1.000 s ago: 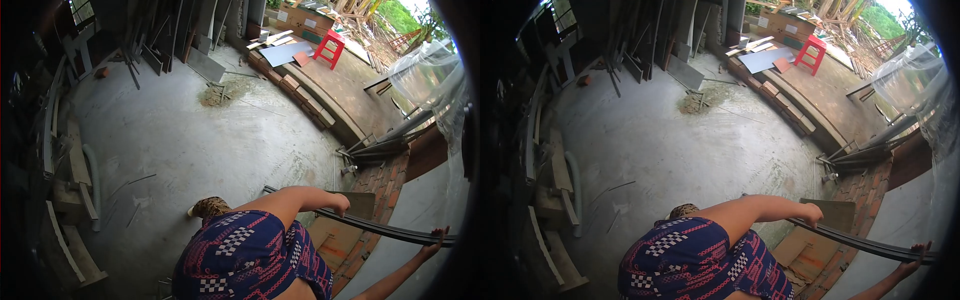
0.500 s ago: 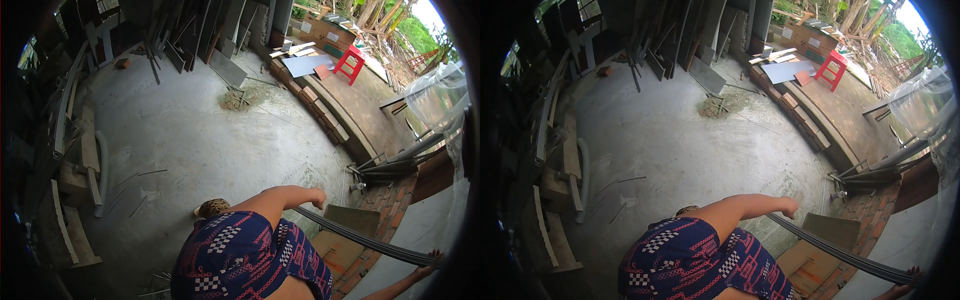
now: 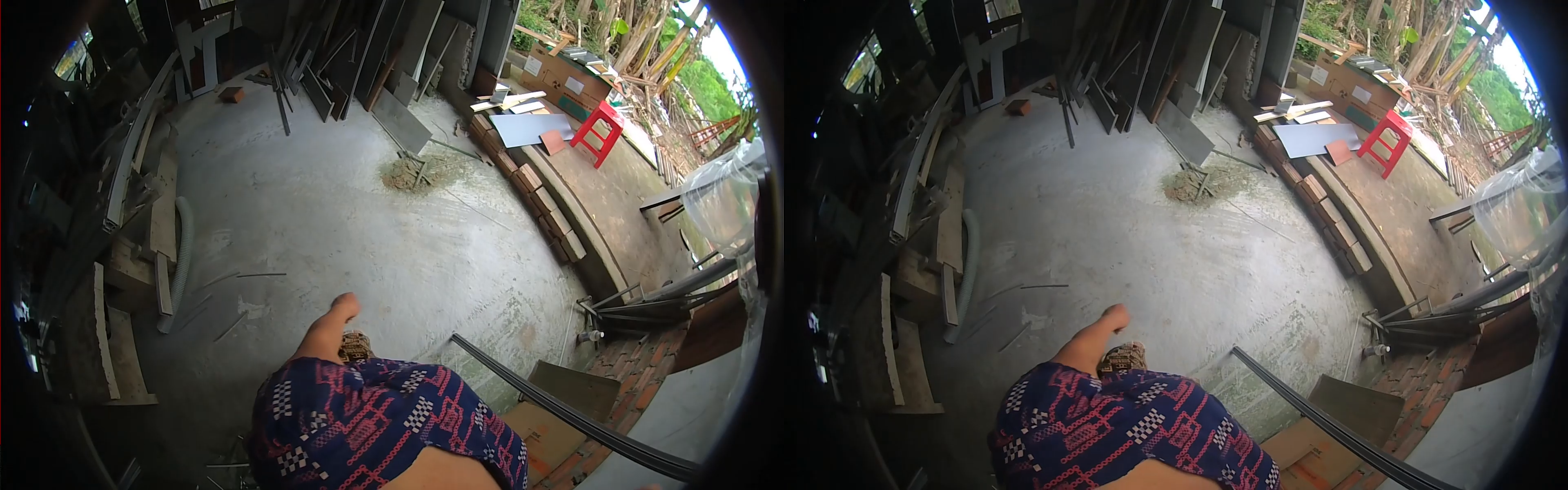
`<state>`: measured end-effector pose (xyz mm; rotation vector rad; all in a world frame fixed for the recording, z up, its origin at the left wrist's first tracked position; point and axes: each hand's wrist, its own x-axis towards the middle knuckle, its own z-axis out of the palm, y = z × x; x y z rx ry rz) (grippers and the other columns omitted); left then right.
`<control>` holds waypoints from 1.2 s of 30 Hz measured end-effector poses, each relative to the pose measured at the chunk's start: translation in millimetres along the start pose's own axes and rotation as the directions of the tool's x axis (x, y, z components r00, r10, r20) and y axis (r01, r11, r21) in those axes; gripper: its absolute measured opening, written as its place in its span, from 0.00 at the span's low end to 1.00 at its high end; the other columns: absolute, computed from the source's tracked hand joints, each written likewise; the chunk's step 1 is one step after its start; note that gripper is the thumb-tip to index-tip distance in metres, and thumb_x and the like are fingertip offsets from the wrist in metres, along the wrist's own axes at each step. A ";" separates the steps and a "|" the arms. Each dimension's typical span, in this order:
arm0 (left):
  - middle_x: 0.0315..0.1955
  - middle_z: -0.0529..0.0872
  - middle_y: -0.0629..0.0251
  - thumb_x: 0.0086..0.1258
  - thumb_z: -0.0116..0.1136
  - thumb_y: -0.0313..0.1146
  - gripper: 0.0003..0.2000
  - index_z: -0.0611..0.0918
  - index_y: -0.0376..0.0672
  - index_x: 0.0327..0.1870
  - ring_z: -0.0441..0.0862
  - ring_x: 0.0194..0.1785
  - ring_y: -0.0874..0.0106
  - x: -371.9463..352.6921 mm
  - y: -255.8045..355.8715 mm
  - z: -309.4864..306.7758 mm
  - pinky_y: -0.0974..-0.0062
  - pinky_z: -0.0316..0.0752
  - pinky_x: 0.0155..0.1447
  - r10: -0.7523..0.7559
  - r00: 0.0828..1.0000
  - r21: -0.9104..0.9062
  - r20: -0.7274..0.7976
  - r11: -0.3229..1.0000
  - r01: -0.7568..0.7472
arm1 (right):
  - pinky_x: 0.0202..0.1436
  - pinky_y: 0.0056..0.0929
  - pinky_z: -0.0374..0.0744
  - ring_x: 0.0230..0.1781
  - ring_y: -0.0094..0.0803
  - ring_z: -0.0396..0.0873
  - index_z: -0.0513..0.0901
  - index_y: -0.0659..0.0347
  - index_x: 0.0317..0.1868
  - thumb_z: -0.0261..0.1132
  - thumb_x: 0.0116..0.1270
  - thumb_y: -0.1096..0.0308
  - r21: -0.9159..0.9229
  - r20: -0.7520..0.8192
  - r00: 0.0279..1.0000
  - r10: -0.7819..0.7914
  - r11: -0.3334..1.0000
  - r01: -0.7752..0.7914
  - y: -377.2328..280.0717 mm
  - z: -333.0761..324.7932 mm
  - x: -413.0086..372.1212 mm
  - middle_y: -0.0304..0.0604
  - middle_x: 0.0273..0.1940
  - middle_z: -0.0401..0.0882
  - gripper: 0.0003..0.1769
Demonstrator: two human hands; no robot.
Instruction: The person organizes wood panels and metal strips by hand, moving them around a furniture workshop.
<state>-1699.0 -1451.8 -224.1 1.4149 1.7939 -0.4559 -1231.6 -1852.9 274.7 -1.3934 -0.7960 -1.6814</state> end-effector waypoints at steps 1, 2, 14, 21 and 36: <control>0.17 0.82 0.52 0.56 0.51 0.23 0.08 0.82 0.35 0.21 0.82 0.21 0.63 -20.2 -25.4 -15.6 0.67 0.76 0.31 -0.126 0.992 -0.060 -0.006 0.990 0.125 | 0.59 0.36 0.68 0.52 0.39 0.66 0.62 0.62 0.65 0.46 0.68 0.40 0.142 0.030 0.999 0.020 0.990 -0.024 -13.8 19.2 -7.3 0.52 0.59 0.59 0.36; 0.16 0.81 0.53 0.56 0.51 0.22 0.07 0.81 0.34 0.22 0.82 0.21 0.65 -15.5 -61.1 -14.5 0.67 0.76 0.27 -0.130 0.991 0.011 0.000 0.991 0.130 | 0.61 0.35 0.67 0.52 0.38 0.67 0.62 0.61 0.65 0.45 0.67 0.38 0.280 0.064 0.997 0.037 0.958 -0.054 -22.6 32.6 -18.5 0.51 0.58 0.60 0.38; 0.16 0.78 0.57 0.63 0.56 0.39 0.14 0.78 0.33 0.29 0.74 0.13 0.66 7.9 -153.3 -39.3 0.66 0.70 0.18 -0.124 0.978 -0.538 -0.170 0.843 0.013 | 0.26 0.20 0.74 0.18 0.18 0.69 0.77 0.64 0.26 0.57 0.69 0.65 0.032 0.814 0.336 0.473 0.542 -0.840 -222.4 214.8 -167.1 0.36 0.21 0.73 0.15; 0.14 0.69 0.70 0.62 0.59 0.50 0.17 0.74 0.43 0.34 0.57 0.10 0.79 61.5 -46.4 -194.8 0.79 0.51 0.12 0.125 0.986 -0.916 -0.114 0.372 -0.153 | 0.19 0.23 0.71 0.19 0.24 0.73 0.76 0.65 0.29 0.55 0.65 0.75 0.327 0.945 0.314 -0.092 0.269 -0.906 -476.1 285.9 -230.8 0.40 0.23 0.74 0.07; 0.65 0.61 0.51 0.58 0.29 0.74 0.44 0.57 0.50 0.69 0.59 0.67 0.53 47.9 60.4 -373.0 0.48 0.57 0.66 0.924 0.369 -0.877 -0.103 -0.259 0.404 | 0.60 0.45 0.68 0.57 0.46 0.71 0.64 0.52 0.65 0.55 0.62 0.44 0.556 0.618 -0.133 -0.775 0.551 -0.623 -599.2 386.4 -425.9 0.51 0.59 0.69 0.34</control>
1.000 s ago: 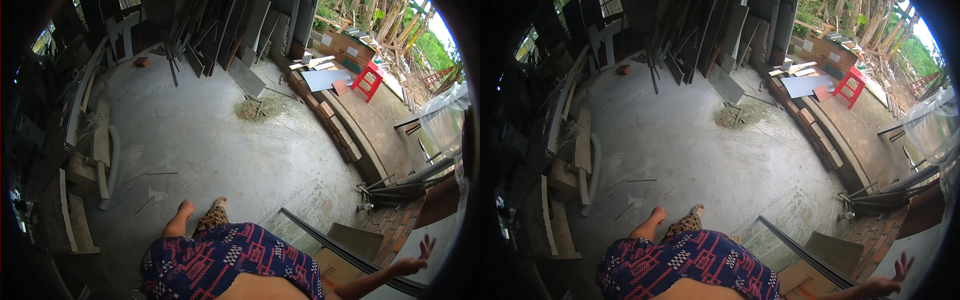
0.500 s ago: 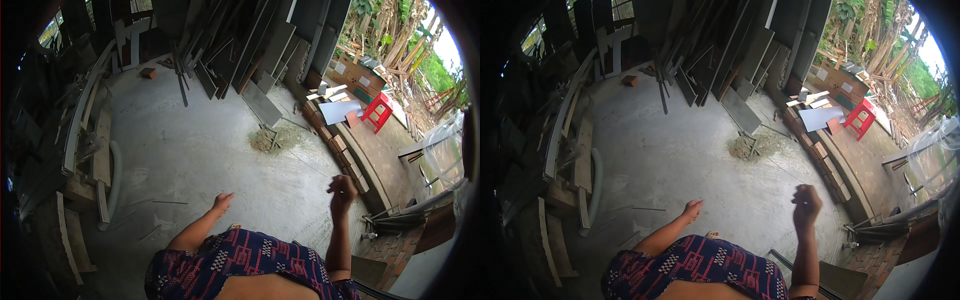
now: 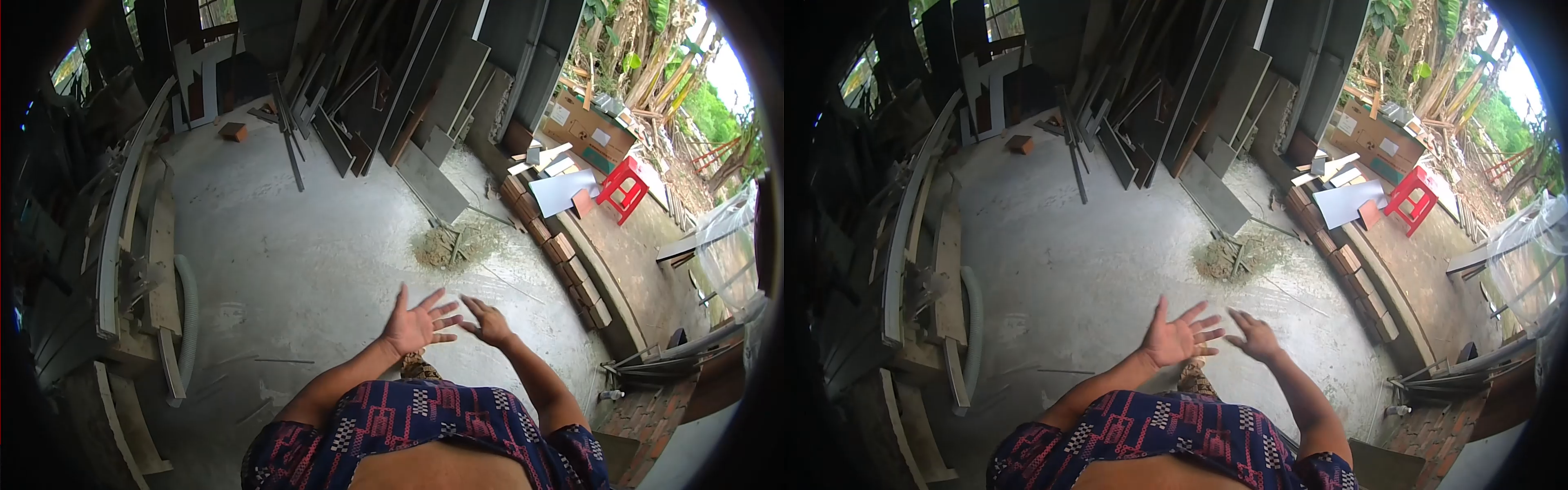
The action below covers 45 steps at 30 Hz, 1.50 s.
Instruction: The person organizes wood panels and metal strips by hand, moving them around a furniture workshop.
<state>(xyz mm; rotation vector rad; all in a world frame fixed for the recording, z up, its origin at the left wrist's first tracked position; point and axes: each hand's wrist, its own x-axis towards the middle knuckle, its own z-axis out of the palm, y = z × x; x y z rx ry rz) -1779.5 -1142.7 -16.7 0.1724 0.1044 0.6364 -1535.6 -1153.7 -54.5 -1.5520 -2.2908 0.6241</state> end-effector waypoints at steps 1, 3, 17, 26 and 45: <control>0.62 0.67 0.52 0.58 0.28 0.75 0.44 0.59 0.50 0.69 0.65 0.64 0.53 -1.1 25.5 3.1 0.47 0.61 0.63 0.036 0.992 0.018 0.117 0.999 -0.039 | 0.55 0.40 0.73 0.53 0.46 0.74 0.68 0.55 0.61 0.57 0.61 0.44 -0.189 0.227 0.910 0.346 0.933 -0.307 70.8 22.2 -10.0 0.52 0.55 0.74 0.33; 0.57 0.74 0.54 0.61 0.30 0.72 0.41 0.61 0.50 0.67 0.70 0.60 0.53 -2.9 77.2 -11.5 0.49 0.65 0.60 0.163 0.986 0.110 0.041 0.980 -0.167 | 0.55 0.37 0.73 0.53 0.45 0.74 0.79 0.58 0.50 0.60 0.56 0.43 -0.482 0.336 0.626 0.704 0.700 -0.528 186.7 55.2 -67.4 0.50 0.50 0.78 0.29; 0.40 0.78 0.53 0.64 0.54 0.50 0.30 0.67 0.36 0.59 0.79 0.42 0.57 -99.3 145.0 -216.6 0.62 0.74 0.44 0.392 -0.008 0.369 -0.920 0.873 0.320 | 0.29 0.38 0.77 0.20 0.41 0.80 0.80 0.63 0.20 0.64 0.56 0.48 -0.105 0.405 0.419 0.812 0.497 -0.861 280.0 98.8 24.0 0.50 0.17 0.79 0.24; 0.39 0.79 0.53 0.65 0.53 0.47 0.27 0.69 0.35 0.57 0.80 0.38 0.59 -157.4 177.1 -291.0 0.63 0.75 0.41 0.524 -0.109 0.242 -0.844 0.556 0.795 | 0.50 0.37 0.75 0.46 0.48 0.79 0.79 0.60 0.50 0.64 0.56 0.52 0.204 0.168 0.898 0.408 0.876 -0.436 166.9 55.0 419.5 0.58 0.43 0.80 0.26; 0.33 0.78 0.58 0.68 0.48 0.41 0.18 0.74 0.34 0.47 0.80 0.30 0.65 -43.3 635.5 -361.6 0.66 0.75 0.30 0.522 -0.042 0.393 -0.852 0.691 0.607 | 0.50 0.36 0.75 0.45 0.42 0.80 0.82 0.62 0.43 0.63 0.54 0.49 0.037 0.454 0.633 0.627 0.696 -0.717 182.0 147.2 565.9 0.53 0.41 0.82 0.25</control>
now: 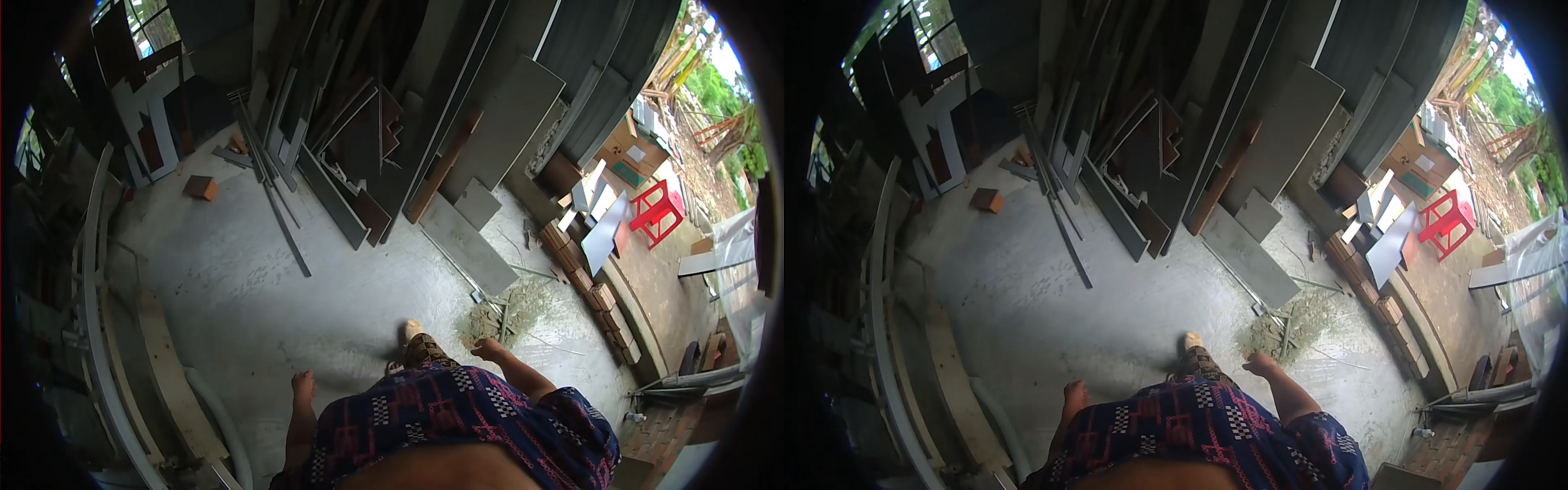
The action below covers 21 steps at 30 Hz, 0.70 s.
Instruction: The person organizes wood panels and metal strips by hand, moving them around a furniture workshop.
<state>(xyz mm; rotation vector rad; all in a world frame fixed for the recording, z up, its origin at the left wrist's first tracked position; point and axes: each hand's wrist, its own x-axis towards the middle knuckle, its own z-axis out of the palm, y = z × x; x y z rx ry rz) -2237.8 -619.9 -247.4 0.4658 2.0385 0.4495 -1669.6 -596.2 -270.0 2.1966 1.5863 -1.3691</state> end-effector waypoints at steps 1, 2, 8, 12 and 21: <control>0.32 0.78 0.58 0.68 0.48 0.41 0.17 0.74 0.34 0.46 0.79 0.30 0.66 10.5 13.5 4.7 0.66 0.75 0.29 0.014 1.000 0.017 0.001 1.000 -0.014 | 0.52 0.36 0.74 0.48 0.43 0.78 0.81 0.61 0.46 0.64 0.53 0.49 0.000 0.044 0.999 -0.011 1.000 0.011 -17.3 -7.4 9.4 0.53 0.44 0.80 0.26; 0.31 0.77 0.59 0.68 0.48 0.41 0.16 0.75 0.34 0.44 0.79 0.29 0.66 20.7 27.3 10.2 0.67 0.74 0.28 0.027 1.000 0.034 0.000 0.999 -0.027 | 0.54 0.35 0.73 0.50 0.44 0.76 0.80 0.61 0.49 0.65 0.52 0.49 0.000 0.089 0.996 -0.024 1.000 0.024 -35.4 -16.0 20.0 0.53 0.47 0.79 0.28; 0.28 0.80 0.57 0.59 0.58 0.39 0.12 0.76 0.39 0.31 0.79 0.32 0.57 82.7 69.0 37.0 0.61 0.74 0.35 0.749 0.482 0.546 0.455 0.194 -0.815 | 0.54 0.37 0.74 0.49 0.45 0.77 0.80 0.56 0.50 0.68 0.50 0.47 -0.042 0.039 0.993 -0.108 0.993 0.109 -95.0 -40.8 115.5 0.50 0.46 0.80 0.30; 0.28 0.80 0.56 0.58 0.59 0.40 0.12 0.75 0.40 0.30 0.79 0.34 0.55 122.1 94.0 38.2 0.60 0.73 0.36 0.610 0.629 0.587 0.482 0.308 -0.748 | 0.54 0.36 0.74 0.50 0.44 0.77 0.80 0.56 0.50 0.68 0.49 0.45 -0.139 0.060 0.995 -0.085 0.986 0.092 -145.3 -95.3 156.9 0.50 0.47 0.80 0.31; 0.28 0.79 0.54 0.55 0.60 0.40 0.13 0.73 0.40 0.28 0.78 0.36 0.51 199.0 172.5 11.4 0.57 0.71 0.38 0.515 0.719 0.645 0.466 0.358 -0.675 | 0.52 0.37 0.75 0.49 0.45 0.77 0.79 0.57 0.50 0.68 0.52 0.50 -0.069 -0.112 0.990 -0.084 0.995 0.077 -213.8 -182.0 250.6 0.52 0.45 0.80 0.28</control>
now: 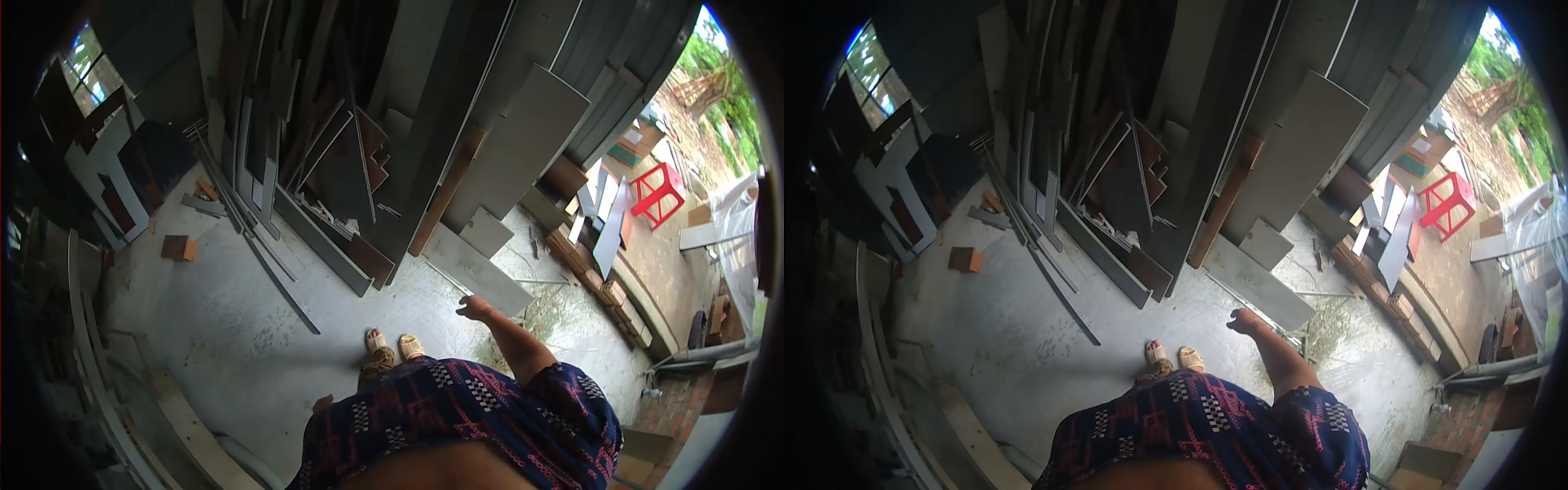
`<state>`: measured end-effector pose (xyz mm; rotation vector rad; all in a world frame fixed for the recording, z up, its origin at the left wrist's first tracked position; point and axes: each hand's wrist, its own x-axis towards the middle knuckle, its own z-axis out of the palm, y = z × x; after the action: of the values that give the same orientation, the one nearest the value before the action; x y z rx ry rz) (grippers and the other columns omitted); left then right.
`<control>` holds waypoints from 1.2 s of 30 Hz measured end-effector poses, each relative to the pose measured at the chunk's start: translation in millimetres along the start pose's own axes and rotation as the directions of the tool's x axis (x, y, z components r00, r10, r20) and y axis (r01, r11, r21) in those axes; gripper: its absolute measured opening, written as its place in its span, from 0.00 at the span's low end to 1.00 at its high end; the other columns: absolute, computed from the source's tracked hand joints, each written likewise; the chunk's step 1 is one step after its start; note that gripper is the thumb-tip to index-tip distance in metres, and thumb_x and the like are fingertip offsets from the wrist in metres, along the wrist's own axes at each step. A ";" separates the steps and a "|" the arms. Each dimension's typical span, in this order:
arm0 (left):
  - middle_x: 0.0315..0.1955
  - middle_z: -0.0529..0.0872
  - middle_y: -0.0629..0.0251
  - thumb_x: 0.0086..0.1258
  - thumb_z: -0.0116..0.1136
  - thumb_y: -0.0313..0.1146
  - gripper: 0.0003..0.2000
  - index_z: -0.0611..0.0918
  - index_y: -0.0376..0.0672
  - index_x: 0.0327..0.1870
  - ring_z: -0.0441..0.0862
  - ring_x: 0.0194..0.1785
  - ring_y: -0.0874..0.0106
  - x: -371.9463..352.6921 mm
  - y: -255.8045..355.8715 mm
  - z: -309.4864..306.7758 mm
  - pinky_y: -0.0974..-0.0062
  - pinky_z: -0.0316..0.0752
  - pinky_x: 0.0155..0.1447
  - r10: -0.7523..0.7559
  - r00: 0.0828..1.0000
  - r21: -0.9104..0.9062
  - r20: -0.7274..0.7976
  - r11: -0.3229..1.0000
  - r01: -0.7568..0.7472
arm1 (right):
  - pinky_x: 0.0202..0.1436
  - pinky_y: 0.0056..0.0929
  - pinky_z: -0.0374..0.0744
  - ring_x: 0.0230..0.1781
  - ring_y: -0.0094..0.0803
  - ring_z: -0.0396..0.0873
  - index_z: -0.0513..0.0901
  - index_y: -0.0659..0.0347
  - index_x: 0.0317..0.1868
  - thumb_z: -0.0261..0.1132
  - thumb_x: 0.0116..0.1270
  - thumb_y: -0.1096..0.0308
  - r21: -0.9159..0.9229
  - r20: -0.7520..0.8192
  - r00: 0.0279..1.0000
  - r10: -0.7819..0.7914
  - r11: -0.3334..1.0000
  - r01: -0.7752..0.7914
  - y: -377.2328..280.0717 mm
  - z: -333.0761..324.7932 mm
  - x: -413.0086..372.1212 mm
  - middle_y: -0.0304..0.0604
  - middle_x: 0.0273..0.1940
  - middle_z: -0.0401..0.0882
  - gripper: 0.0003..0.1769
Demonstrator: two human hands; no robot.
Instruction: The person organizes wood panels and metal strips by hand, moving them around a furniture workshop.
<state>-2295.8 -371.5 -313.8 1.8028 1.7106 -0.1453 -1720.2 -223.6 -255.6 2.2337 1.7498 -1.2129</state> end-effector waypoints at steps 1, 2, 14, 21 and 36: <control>0.28 0.79 0.54 0.55 0.60 0.40 0.13 0.73 0.40 0.28 0.77 0.36 0.51 8.7 -7.0 -4.6 0.57 0.71 0.37 0.006 1.000 -0.012 0.012 1.000 -0.006 | 0.52 0.38 0.75 0.49 0.46 0.77 0.79 0.56 0.51 0.68 0.52 0.50 0.019 -0.011 1.000 0.003 1.000 -0.003 -11.4 -6.0 -0.7 0.52 0.46 0.80 0.28; 0.28 0.79 0.53 0.55 0.60 0.40 0.13 0.73 0.40 0.28 0.77 0.36 0.51 21.1 -13.7 -11.0 0.56 0.71 0.37 0.015 1.000 -0.020 0.017 1.000 -0.015 | 0.53 0.38 0.75 0.49 0.46 0.77 0.79 0.56 0.51 0.68 0.52 0.50 0.034 -0.031 1.000 0.005 0.999 -0.004 -23.9 -16.6 -2.0 0.52 0.46 0.80 0.28; 0.28 0.79 0.52 0.56 0.60 0.40 0.14 0.73 0.40 0.28 0.77 0.36 0.50 123.0 -73.6 -114.5 0.55 0.70 0.37 -0.157 0.987 -0.131 -0.030 0.980 0.152 | 0.58 0.38 0.72 0.56 0.48 0.72 0.65 0.56 0.63 0.68 0.53 0.61 0.263 -0.442 0.874 0.200 0.961 -0.087 -60.2 -169.2 93.6 0.55 0.55 0.72 0.36; 0.29 0.79 0.52 0.56 0.60 0.40 0.14 0.73 0.39 0.31 0.77 0.37 0.51 148.1 22.1 -131.1 0.56 0.71 0.37 -0.436 0.897 -0.272 0.075 0.856 0.439 | 0.59 0.40 0.72 0.57 0.50 0.70 0.57 0.56 0.67 0.67 0.52 0.62 0.308 -0.589 0.787 0.185 0.951 0.006 -60.1 -293.9 196.5 0.56 0.62 0.63 0.42; 0.32 0.79 0.52 0.57 0.61 0.39 0.15 0.72 0.39 0.36 0.78 0.39 0.54 173.8 179.6 -156.5 0.58 0.73 0.38 -0.516 0.825 -0.354 0.229 0.745 0.565 | 0.51 0.43 0.78 0.51 0.56 0.73 0.51 0.50 0.66 0.66 0.44 0.71 0.369 -0.628 0.693 0.353 0.920 -0.134 -28.3 -386.8 367.7 0.54 0.64 0.50 0.48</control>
<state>-2156.9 -132.9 -210.1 0.9363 1.9631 -0.1200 -1518.4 267.9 -198.0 3.2893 1.3775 -0.6393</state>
